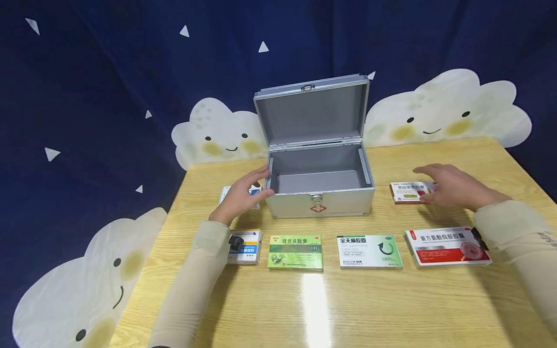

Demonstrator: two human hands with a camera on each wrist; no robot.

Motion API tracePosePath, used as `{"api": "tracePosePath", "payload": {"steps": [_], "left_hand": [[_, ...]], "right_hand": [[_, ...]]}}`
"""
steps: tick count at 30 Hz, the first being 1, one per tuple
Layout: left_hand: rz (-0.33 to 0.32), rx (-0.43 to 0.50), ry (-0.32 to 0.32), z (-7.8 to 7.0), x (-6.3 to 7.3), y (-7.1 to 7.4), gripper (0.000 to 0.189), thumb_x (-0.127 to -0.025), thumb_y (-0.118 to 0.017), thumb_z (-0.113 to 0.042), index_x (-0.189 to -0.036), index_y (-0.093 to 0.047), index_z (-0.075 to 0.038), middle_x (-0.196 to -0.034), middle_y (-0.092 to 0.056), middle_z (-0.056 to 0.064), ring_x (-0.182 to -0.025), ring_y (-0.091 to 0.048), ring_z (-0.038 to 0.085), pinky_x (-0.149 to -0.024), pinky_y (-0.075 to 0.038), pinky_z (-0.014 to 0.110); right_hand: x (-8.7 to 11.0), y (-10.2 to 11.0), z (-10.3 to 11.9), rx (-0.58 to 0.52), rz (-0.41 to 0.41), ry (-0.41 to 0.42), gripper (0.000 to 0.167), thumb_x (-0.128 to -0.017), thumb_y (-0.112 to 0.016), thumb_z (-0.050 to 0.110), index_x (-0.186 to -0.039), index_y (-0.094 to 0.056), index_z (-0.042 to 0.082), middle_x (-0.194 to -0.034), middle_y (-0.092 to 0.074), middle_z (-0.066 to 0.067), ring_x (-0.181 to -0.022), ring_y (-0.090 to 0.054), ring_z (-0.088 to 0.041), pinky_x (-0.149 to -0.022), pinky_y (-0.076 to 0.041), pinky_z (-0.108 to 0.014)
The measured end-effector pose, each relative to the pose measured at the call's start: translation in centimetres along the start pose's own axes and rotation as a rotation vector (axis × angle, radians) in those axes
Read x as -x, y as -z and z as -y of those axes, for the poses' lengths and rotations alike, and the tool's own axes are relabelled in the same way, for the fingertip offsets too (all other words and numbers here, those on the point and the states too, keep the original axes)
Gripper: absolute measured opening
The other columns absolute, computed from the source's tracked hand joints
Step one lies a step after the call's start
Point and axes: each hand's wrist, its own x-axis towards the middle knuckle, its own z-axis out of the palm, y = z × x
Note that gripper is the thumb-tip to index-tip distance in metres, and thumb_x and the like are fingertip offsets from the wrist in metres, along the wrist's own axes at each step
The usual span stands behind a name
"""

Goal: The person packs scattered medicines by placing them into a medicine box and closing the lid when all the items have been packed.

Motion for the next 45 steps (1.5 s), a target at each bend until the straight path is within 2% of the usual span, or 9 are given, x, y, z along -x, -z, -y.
{"api": "tracePosePath", "payload": {"steps": [4,9,13,18,22,29,34,41,45], "left_hand": [[-0.009,0.010,-0.002,0.1,0.0,-0.1,0.066,-0.091,-0.061,-0.058,-0.148,-0.047,-0.028,-0.162,-0.031,-0.015,-0.131,-0.056,0.025,-0.110,-0.045,0.047],[-0.003,0.024,-0.008,0.2,-0.1,-0.3,0.066,-0.092,-0.061,-0.057,-0.148,-0.047,-0.026,-0.163,-0.031,-0.014,-0.113,-0.063,0.027,-0.094,-0.053,0.041],[-0.002,0.028,-0.003,0.2,0.0,-0.3,0.066,-0.092,-0.061,-0.056,-0.148,-0.047,-0.024,-0.163,-0.031,-0.014,-0.105,-0.064,0.027,-0.084,-0.053,0.035],[-0.011,0.022,-0.009,0.2,0.0,-0.2,0.065,-0.092,-0.062,-0.055,-0.148,-0.047,-0.026,-0.163,-0.031,-0.014,-0.102,-0.063,0.027,-0.080,-0.052,0.033],[-0.011,0.027,-0.012,0.3,0.1,-0.3,0.065,-0.092,-0.062,-0.054,-0.148,-0.047,-0.024,-0.163,-0.031,-0.013,-0.102,-0.063,0.026,-0.081,-0.052,0.034],[-0.006,0.041,0.003,0.3,0.3,-0.6,0.066,-0.093,-0.061,-0.055,-0.148,-0.048,-0.021,-0.163,-0.029,-0.016,-0.108,-0.063,0.025,-0.089,-0.053,0.039],[0.011,0.058,0.016,0.0,0.2,-0.4,0.066,-0.093,-0.061,-0.053,-0.149,-0.046,-0.023,-0.163,-0.028,-0.017,-0.118,-0.061,0.026,-0.096,-0.053,0.044],[0.015,0.037,0.010,-0.2,0.2,-0.2,0.066,-0.093,-0.061,-0.055,-0.150,-0.045,-0.024,-0.163,-0.027,-0.018,-0.141,-0.045,0.025,-0.116,-0.038,0.049],[0.019,0.038,0.025,-0.2,0.3,-0.1,0.066,-0.093,-0.060,-0.056,-0.150,-0.045,-0.025,-0.163,-0.026,-0.020,-0.144,-0.041,0.025,-0.118,-0.035,0.050]], "right_hand": [[-0.4,-0.4,0.4,0.021,0.010,0.012,0.084,-0.078,-0.083,0.028,-0.145,-0.040,0.000,-0.146,-0.036,-0.038,-0.130,-0.034,-0.057,-0.103,-0.029,-0.076],[-0.9,-0.7,1.1,0.054,0.012,0.053,0.081,-0.077,-0.082,0.023,-0.145,-0.043,0.005,-0.146,-0.038,-0.036,-0.128,-0.038,-0.057,-0.099,-0.034,-0.076],[-1.4,-1.0,1.5,0.071,0.018,0.086,0.081,-0.076,-0.082,0.022,-0.146,-0.044,0.010,-0.146,-0.039,-0.034,-0.127,-0.042,-0.057,-0.096,-0.038,-0.075],[-2.0,-1.3,1.7,0.075,0.044,0.083,0.083,-0.074,-0.084,0.020,-0.146,-0.043,0.011,-0.145,-0.039,-0.034,-0.125,-0.044,-0.058,-0.095,-0.039,-0.075],[-2.6,-1.9,1.7,0.054,0.081,0.084,0.086,-0.074,-0.085,0.019,-0.147,-0.040,0.009,-0.144,-0.040,-0.035,-0.124,-0.046,-0.056,-0.096,-0.041,-0.073],[-3.2,-3.0,1.1,0.068,0.084,0.120,0.087,-0.071,-0.086,0.016,-0.145,-0.042,0.007,-0.138,-0.048,-0.035,-0.121,-0.051,-0.054,-0.095,-0.043,-0.070],[-3.1,-3.0,1.1,0.096,0.095,0.085,0.086,-0.069,-0.087,0.019,-0.144,-0.046,0.010,-0.133,-0.053,-0.034,-0.117,-0.053,-0.056,-0.093,-0.043,-0.073],[-3.5,-3.3,0.9,0.131,0.094,0.081,0.072,-0.070,-0.086,0.022,-0.136,-0.057,0.015,-0.123,-0.059,-0.027,-0.106,-0.059,-0.046,-0.089,-0.047,-0.069],[-3.6,-3.2,1.0,0.113,0.098,0.084,0.071,-0.071,-0.085,0.022,-0.136,-0.057,0.015,-0.119,-0.060,-0.024,-0.103,-0.059,-0.042,-0.087,-0.048,-0.068]]}}
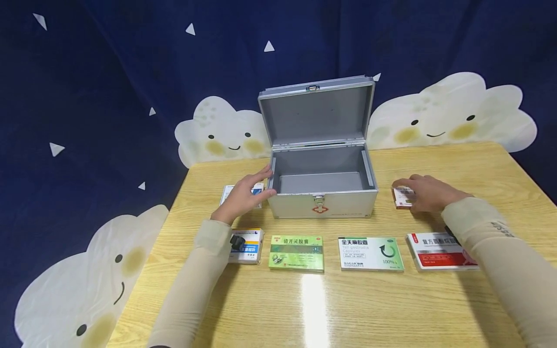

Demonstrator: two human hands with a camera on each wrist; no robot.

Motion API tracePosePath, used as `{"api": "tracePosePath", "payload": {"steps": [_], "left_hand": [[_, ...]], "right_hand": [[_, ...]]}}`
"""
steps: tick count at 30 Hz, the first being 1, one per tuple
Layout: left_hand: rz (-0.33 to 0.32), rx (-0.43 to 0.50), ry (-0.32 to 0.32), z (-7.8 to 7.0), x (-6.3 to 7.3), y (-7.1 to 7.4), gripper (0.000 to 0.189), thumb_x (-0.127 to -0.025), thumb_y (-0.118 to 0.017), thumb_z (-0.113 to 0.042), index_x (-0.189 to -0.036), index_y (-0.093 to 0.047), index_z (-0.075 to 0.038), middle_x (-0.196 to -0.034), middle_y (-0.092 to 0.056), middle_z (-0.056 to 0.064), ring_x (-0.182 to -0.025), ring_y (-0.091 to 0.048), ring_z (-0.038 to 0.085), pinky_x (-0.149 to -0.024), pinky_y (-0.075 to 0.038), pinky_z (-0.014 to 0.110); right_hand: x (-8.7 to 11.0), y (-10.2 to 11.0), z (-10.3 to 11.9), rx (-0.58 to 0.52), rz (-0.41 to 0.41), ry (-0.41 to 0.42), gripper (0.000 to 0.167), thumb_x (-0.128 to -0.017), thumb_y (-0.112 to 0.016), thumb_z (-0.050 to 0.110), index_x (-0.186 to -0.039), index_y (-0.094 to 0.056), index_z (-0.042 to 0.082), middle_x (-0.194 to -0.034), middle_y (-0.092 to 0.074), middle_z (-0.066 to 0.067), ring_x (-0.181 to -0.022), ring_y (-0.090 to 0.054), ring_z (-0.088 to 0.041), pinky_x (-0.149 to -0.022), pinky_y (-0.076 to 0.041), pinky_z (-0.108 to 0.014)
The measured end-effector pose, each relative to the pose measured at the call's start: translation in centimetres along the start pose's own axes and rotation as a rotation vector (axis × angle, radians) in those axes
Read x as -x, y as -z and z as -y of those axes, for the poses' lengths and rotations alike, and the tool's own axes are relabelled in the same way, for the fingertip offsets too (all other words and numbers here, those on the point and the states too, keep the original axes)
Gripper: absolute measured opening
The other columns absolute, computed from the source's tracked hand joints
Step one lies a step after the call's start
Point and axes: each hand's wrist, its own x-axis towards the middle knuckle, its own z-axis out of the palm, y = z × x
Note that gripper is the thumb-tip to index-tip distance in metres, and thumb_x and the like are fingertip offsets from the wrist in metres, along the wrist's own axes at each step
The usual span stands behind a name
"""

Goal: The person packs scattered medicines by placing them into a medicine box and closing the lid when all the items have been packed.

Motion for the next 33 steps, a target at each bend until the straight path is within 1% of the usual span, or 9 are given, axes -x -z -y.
{"api": "tracePosePath", "payload": {"steps": [6,13,19,21,25,27,30,33], "left_hand": [[0.000,0.006,0.002,-0.01,0.05,-0.05,0.067,-0.093,-0.059,-0.057,-0.150,-0.045,-0.025,-0.163,-0.025,-0.021,-0.143,-0.042,0.025,-0.118,-0.036,0.050],[0.002,0.011,0.027,0.04,0.16,-0.01,0.065,-0.092,-0.059,-0.058,-0.149,-0.044,-0.030,-0.162,-0.025,-0.023,-0.144,-0.043,0.024,-0.118,-0.036,0.049],[0.000,0.005,0.026,-0.06,0.04,0.05,0.066,-0.092,-0.059,-0.058,-0.150,-0.044,-0.029,-0.162,-0.025,-0.022,-0.143,-0.044,0.023,-0.117,-0.037,0.048],[0.000,0.007,0.028,-0.03,0.05,0.12,0.065,-0.092,-0.059,-0.058,-0.150,-0.044,-0.030,-0.162,-0.025,-0.023,-0.138,-0.049,0.023,-0.113,-0.042,0.047],[-0.003,0.032,0.022,0.04,0.03,0.19,0.064,-0.093,-0.061,-0.052,-0.150,-0.045,-0.027,-0.162,-0.026,-0.022,-0.123,-0.059,0.023,-0.097,-0.052,0.043],[-0.010,0.036,0.019,0.07,-0.03,0.18,0.064,-0.093,-0.062,-0.051,-0.149,-0.045,-0.027,-0.162,-0.027,-0.022,-0.118,-0.060,0.024,-0.090,-0.053,0.041],[-0.014,0.025,0.015,0.09,-0.15,0.12,0.063,-0.093,-0.063,-0.052,-0.149,-0.046,-0.029,-0.161,-0.028,-0.022,-0.117,-0.061,0.024,-0.085,-0.053,0.039],[-0.006,0.009,0.028,0.10,-0.21,0.09,0.062,-0.093,-0.062,-0.054,-0.149,-0.045,-0.033,-0.161,-0.028,-0.024,-0.115,-0.061,0.021,-0.081,-0.053,0.035]], "right_hand": [[0.11,0.05,0.21,-0.009,-0.003,0.005,0.071,-0.072,-0.084,0.020,-0.136,-0.055,0.016,-0.115,-0.061,-0.020,-0.102,-0.058,-0.040,-0.088,-0.047,-0.067],[0.17,-0.07,0.51,-0.002,0.004,-0.003,0.070,-0.074,-0.083,0.017,-0.138,-0.056,0.019,-0.124,-0.059,-0.022,-0.106,-0.055,-0.044,-0.089,-0.047,-0.066],[-0.03,-0.26,0.37,0.001,0.013,-0.024,0.068,-0.076,-0.083,0.020,-0.138,-0.055,0.020,-0.127,-0.057,-0.023,-0.107,-0.053,-0.043,-0.087,-0.048,-0.065],[-0.19,-0.28,0.40,0.002,0.014,-0.023,0.065,-0.077,-0.082,0.020,-0.137,-0.057,0.022,-0.126,-0.057,-0.022,-0.106,-0.052,-0.042,-0.086,-0.049,-0.064],[-0.42,-0.25,0.49,0.003,-0.003,0.003,0.059,-0.077,-0.080,0.015,-0.132,-0.061,0.024,-0.121,-0.059,-0.022,-0.104,-0.053,-0.042,-0.083,-0.049,-0.061],[-0.49,-0.21,0.48,0.003,-0.016,0.023,0.057,-0.076,-0.080,0.014,-0.130,-0.063,0.024,-0.117,-0.060,-0.021,-0.102,-0.054,-0.040,-0.082,-0.050,-0.059],[-0.48,-0.08,0.32,-0.009,-0.027,0.048,0.057,-0.074,-0.082,0.016,-0.127,-0.064,0.023,-0.112,-0.061,-0.019,-0.097,-0.055,-0.036,-0.080,-0.050,-0.057],[-0.34,0.17,-0.01,-0.020,-0.045,0.066,0.059,-0.072,-0.084,0.019,-0.127,-0.064,0.021,-0.108,-0.061,-0.019,-0.093,-0.057,-0.033,-0.078,-0.051,-0.056]]}}
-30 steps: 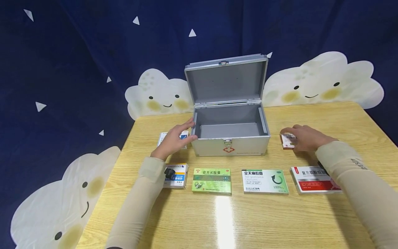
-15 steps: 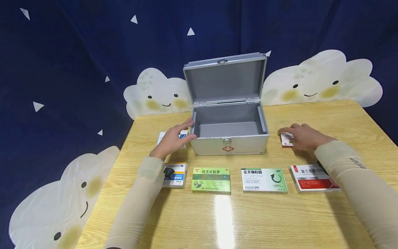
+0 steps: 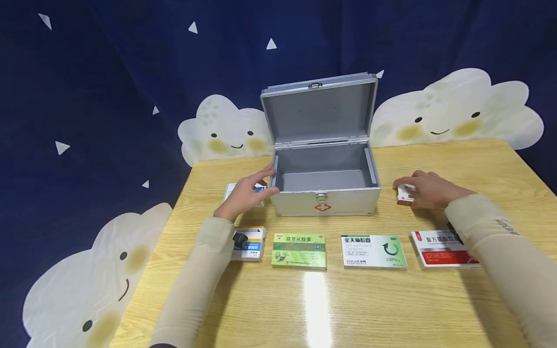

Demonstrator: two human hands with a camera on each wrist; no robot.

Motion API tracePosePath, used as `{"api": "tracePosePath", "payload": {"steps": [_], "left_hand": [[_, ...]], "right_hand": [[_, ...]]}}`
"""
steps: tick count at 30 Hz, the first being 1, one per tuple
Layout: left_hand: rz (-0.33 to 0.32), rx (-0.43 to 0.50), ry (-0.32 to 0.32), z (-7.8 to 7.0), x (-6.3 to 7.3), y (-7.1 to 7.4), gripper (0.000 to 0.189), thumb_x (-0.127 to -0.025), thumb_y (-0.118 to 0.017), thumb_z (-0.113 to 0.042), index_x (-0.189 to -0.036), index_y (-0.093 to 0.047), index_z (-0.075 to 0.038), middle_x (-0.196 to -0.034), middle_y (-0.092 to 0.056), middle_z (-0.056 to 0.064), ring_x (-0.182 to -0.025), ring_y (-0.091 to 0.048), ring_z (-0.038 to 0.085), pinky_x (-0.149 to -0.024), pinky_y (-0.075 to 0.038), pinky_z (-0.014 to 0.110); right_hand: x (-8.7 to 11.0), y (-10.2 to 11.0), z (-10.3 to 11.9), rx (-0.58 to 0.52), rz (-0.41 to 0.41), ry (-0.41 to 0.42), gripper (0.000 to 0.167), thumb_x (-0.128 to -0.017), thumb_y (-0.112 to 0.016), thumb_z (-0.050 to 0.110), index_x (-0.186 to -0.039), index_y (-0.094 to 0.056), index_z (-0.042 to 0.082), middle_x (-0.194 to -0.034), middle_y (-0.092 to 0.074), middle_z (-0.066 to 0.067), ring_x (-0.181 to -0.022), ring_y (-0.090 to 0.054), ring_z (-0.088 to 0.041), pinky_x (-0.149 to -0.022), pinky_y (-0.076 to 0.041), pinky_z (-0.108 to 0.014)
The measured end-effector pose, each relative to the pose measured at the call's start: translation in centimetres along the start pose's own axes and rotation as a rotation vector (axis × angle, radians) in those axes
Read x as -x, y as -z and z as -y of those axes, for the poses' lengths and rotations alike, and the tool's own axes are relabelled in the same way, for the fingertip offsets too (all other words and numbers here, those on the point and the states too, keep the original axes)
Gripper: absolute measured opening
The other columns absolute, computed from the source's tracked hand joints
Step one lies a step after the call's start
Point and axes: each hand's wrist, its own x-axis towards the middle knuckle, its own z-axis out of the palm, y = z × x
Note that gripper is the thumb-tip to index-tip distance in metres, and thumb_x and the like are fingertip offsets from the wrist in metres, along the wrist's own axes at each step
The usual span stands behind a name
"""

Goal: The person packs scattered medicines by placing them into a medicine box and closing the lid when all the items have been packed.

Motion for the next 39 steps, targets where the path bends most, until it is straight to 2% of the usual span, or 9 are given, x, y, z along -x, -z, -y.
{"api": "tracePosePath", "payload": {"steps": [6,10,15,23,28,34,39], "left_hand": [[-0.008,-0.024,-0.001,-0.2,-0.1,0.3,0.063,-0.091,-0.061,-0.058,-0.147,-0.047,-0.033,-0.160,-0.031,-0.023,-0.100,-0.066,0.014,-0.074,-0.053,0.030],[0.007,-0.018,-0.011,-0.1,0.0,0.6,0.064,-0.091,-0.061,-0.058,-0.148,-0.047,-0.031,-0.161,-0.030,-0.020,-0.096,-0.068,0.014,-0.076,-0.055,0.031],[0.014,0.001,0.001,0.0,0.2,0.5,0.064,-0.092,-0.060,-0.058,-0.148,-0.045,-0.032,-0.162,-0.028,-0.022,-0.094,-0.065,0.015,-0.081,-0.053,0.032],[-0.002,-0.019,-0.018,0.0,0.1,0.2,0.063,-0.092,-0.060,-0.058,-0.148,-0.047,-0.030,-0.163,-0.027,-0.019,-0.070,-0.055,0.013,-0.069,-0.048,0.028],[-0.007,-0.016,-0.026,0.0,0.0,0.0,0.063,-0.092,-0.060,-0.058,-0.147,-0.047,-0.030,-0.163,-0.027,-0.018,-0.070,-0.054,0.011,-0.070,-0.048,0.028],[-0.008,-0.016,-0.028,0.0,0.1,0.0,0.063,-0.093,-0.060,-0.057,-0.148,-0.047,-0.028,-0.164,-0.027,-0.015,-0.075,-0.058,0.013,-0.074,-0.050,0.029],[-0.003,-0.029,-0.029,-0.2,0.1,0.0,0.064,-0.092,-0.060,-0.058,-0.147,-0.047,-0.028,-0.164,-0.027,-0.014,-0.085,-0.063,0.014,-0.084,-0.053,0.034]], "right_hand": [[0.5,1.1,-0.2,-0.011,-0.066,0.006,0.062,-0.074,-0.081,0.018,-0.132,-0.060,0.014,-0.111,-0.059,-0.024,-0.095,-0.059,-0.035,-0.081,-0.051,-0.059],[0.8,2.0,0.4,-0.028,-0.091,0.004,0.062,-0.077,-0.079,0.015,-0.135,-0.058,0.012,-0.115,-0.057,-0.028,-0.097,-0.059,-0.037,-0.081,-0.051,-0.060],[0.9,2.4,1.2,-0.045,-0.115,0.035,0.061,-0.077,-0.077,0.011,-0.135,-0.058,0.010,-0.114,-0.058,-0.028,-0.094,-0.059,-0.034,-0.078,-0.051,-0.054],[1.2,2.3,1.4,-0.047,-0.114,0.041,0.061,-0.078,-0.078,0.014,-0.135,-0.057,0.008,-0.112,-0.059,-0.026,-0.089,-0.057,-0.029,-0.073,-0.050,-0.047],[1.5,2.7,1.3,-0.047,-0.121,0.030,0.062,-0.078,-0.078,0.013,-0.135,-0.057,0.008,-0.111,-0.058,-0.027,-0.085,-0.055,-0.027,-0.069,-0.048,-0.041],[1.6,3.2,1.7,-0.044,-0.122,0.012,0.063,-0.078,-0.079,0.014,-0.137,-0.056,0.009,-0.112,-0.058,-0.027,-0.086,-0.055,-0.027,-0.070,-0.049,-0.043],[1.5,3.3,2.1,-0.053,-0.123,0.016,0.062,-0.080,-0.078,0.015,-0.137,-0.055,0.009,-0.114,-0.058,-0.027,-0.088,-0.055,-0.028,-0.071,-0.048,-0.043]]}}
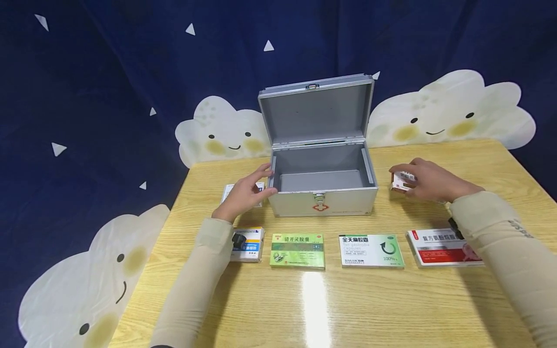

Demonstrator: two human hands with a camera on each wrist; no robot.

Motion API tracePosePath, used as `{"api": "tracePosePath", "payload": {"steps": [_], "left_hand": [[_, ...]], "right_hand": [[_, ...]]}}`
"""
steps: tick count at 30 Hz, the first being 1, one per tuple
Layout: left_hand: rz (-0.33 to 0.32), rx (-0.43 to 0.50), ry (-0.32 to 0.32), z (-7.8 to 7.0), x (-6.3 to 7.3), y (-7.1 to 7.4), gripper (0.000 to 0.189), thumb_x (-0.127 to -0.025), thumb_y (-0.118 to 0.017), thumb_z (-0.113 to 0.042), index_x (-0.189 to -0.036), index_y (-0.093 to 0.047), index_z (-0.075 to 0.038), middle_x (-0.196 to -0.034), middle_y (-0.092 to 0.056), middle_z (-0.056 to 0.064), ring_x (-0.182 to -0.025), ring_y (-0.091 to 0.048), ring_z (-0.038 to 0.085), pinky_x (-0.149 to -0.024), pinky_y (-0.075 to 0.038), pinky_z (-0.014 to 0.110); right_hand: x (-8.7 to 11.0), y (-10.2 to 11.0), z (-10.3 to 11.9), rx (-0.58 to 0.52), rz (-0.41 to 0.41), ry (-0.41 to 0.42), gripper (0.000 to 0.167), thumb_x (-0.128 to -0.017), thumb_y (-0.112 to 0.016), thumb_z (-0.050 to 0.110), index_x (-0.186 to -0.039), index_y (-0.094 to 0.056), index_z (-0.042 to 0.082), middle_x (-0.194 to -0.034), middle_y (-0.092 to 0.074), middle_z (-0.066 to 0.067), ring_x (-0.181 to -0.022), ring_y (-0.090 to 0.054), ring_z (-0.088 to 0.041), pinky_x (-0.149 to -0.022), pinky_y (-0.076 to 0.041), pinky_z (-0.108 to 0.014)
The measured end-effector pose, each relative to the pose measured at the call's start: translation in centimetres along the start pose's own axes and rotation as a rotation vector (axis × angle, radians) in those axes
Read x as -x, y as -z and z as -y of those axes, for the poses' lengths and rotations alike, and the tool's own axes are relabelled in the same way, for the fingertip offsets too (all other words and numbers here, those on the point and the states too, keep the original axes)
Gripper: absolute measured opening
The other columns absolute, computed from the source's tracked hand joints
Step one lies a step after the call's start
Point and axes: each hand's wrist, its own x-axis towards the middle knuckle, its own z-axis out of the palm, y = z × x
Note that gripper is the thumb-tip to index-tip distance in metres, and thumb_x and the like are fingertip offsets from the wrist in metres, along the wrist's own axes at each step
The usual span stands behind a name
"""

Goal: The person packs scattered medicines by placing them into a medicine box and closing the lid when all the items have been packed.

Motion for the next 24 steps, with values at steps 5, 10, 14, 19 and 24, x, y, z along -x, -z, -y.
{"api": "tracePosePath", "payload": {"steps": [5,10,14,19,24], "left_hand": [[0.011,-0.006,-0.004,-0.2,-0.2,0.0,0.066,-0.091,-0.059,-0.061,-0.147,-0.048,-0.028,-0.164,-0.027,-0.016,-0.092,-0.066,0.013,-0.094,-0.053,0.039],[-0.001,-0.002,0.002,0.0,-0.1,0.2,0.064,-0.090,-0.062,-0.060,-0.145,-0.050,-0.029,-0.164,-0.027,-0.016,-0.090,-0.066,0.016,-0.094,-0.053,0.042],[-0.003,0.004,-0.005,0.2,-0.1,0.3,0.064,-0.090,-0.062,-0.059,-0.145,-0.051,-0.028,-0.164,-0.028,-0.015,-0.085,-0.066,0.018,-0.089,-0.053,0.041],[-0.009,-0.013,-0.001,0.2,-0.3,0.2,0.063,-0.090,-0.063,-0.058,-0.144,-0.052,-0.027,-0.163,-0.029,-0.015,-0.123,-0.061,0.023,-0.107,-0.047,0.046],[0.003,-0.007,0.008,0.1,-0.3,0.2,0.063,-0.090,-0.063,-0.056,-0.144,-0.052,-0.026,-0.164,-0.027,-0.016,-0.148,-0.037,0.026,-0.118,-0.036,0.051]], "right_hand": [[0.0,0.6,0.2,0.010,-0.016,0.002,0.063,-0.079,-0.078,0.014,-0.137,-0.055,0.009,-0.113,-0.058,-0.027,-0.085,-0.053,-0.027,-0.068,-0.045,-0.040],[-0.4,1.7,0.9,0.024,-0.082,0.055,0.063,-0.076,-0.080,0.012,-0.135,-0.057,0.009,-0.106,-0.059,-0.022,-0.082,-0.051,-0.024,-0.066,-0.041,-0.036],[-0.6,2.5,1.3,0.026,-0.087,0.059,0.066,-0.075,-0.082,0.012,-0.136,-0.057,0.009,-0.108,-0.058,-0.023,-0.082,-0.050,-0.025,-0.065,-0.041,-0.035],[-0.9,3.3,2.1,0.036,-0.085,0.069,0.065,-0.075,-0.082,0.013,-0.135,-0.057,0.008,-0.110,-0.058,-0.025,-0.083,-0.051,-0.025,-0.065,-0.042,-0.036],[-1.0,4.5,2.9,0.069,-0.102,0.096,0.066,-0.074,-0.083,0.013,-0.135,-0.058,0.009,-0.108,-0.059,-0.022,-0.079,-0.050,-0.022,-0.065,-0.041,-0.035]]}}
